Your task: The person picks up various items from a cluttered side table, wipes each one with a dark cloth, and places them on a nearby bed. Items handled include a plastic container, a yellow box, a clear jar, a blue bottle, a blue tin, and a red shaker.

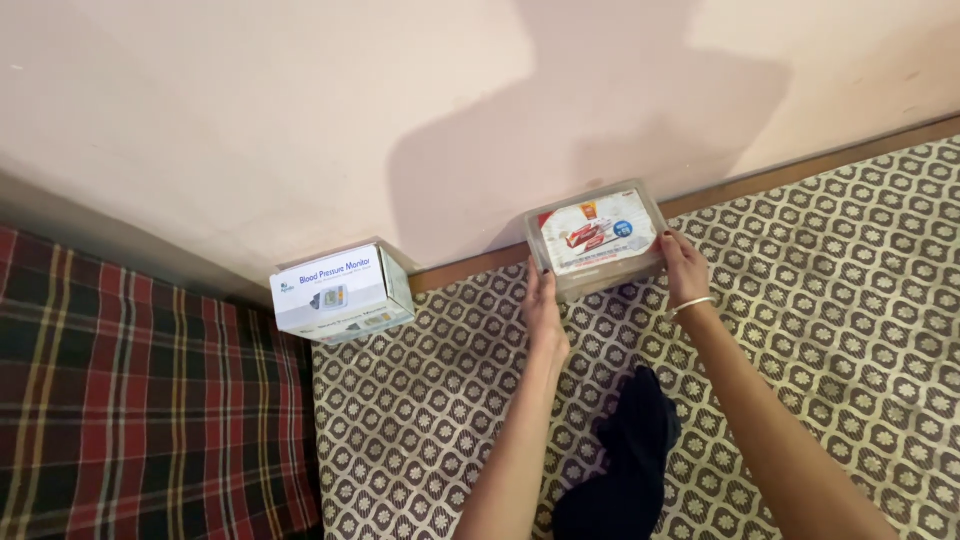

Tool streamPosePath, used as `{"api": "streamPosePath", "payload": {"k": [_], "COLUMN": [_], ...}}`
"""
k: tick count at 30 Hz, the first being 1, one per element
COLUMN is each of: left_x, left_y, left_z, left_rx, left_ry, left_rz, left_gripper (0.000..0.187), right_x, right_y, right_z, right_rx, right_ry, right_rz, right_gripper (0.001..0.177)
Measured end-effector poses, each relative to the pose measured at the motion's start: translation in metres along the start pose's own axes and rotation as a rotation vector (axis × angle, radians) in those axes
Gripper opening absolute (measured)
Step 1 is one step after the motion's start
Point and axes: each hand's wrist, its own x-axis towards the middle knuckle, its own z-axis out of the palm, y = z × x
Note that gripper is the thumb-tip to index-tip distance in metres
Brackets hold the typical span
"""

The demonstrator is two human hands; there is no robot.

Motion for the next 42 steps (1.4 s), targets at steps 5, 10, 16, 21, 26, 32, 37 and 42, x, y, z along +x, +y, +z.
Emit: {"api": "streamPosePath", "payload": {"k": [5, 10, 16, 21, 26, 32, 37, 42], "left_x": [0.004, -0.008, -0.010, -0.004, 0.003, 0.005, 0.002, 0.047], "left_y": [-0.007, 0.011, 0.015, 0.003, -0.010, -0.008, -0.003, -0.056], "left_z": [0.006, 0.013, 0.013, 0.008, 0.004, -0.004, -0.005, -0.030], "left_rx": [0.006, 0.055, 0.132, 0.090, 0.099, 0.198, 0.283, 0.409], "left_ry": [-0.008, 0.009, 0.005, -0.017, -0.031, -0.098, -0.137, -0.181], "left_rz": [0.016, -0.024, -0.117, 0.011, 0.066, 0.040, 0.053, 0.325], "left_gripper": [0.060, 0.059, 0.060, 0.064, 0.063, 0.063, 0.062, 0.061], "right_x": [0.010, 0.012, 0.009, 0.011, 0.015, 0.033, 0.025, 0.008], "right_y": [0.005, 0.010, 0.002, -0.010, -0.003, 0.016, 0.001, -0.038], "right_z": [-0.012, -0.014, -0.014, -0.015, -0.018, -0.030, -0.024, -0.016], "right_rx": [-0.008, 0.005, -0.029, -0.144, -0.059, -0.166, -0.142, -0.493], "right_ry": [-0.039, -0.093, -0.077, -0.121, -0.173, -0.213, -0.208, -0.139], "right_rz": [-0.001, -0.037, -0.035, 0.012, 0.009, -0.003, 0.071, 0.018], "right_gripper": [0.042, 0.043, 0.043, 0.043, 0.040, 0.032, 0.032, 0.029]}}
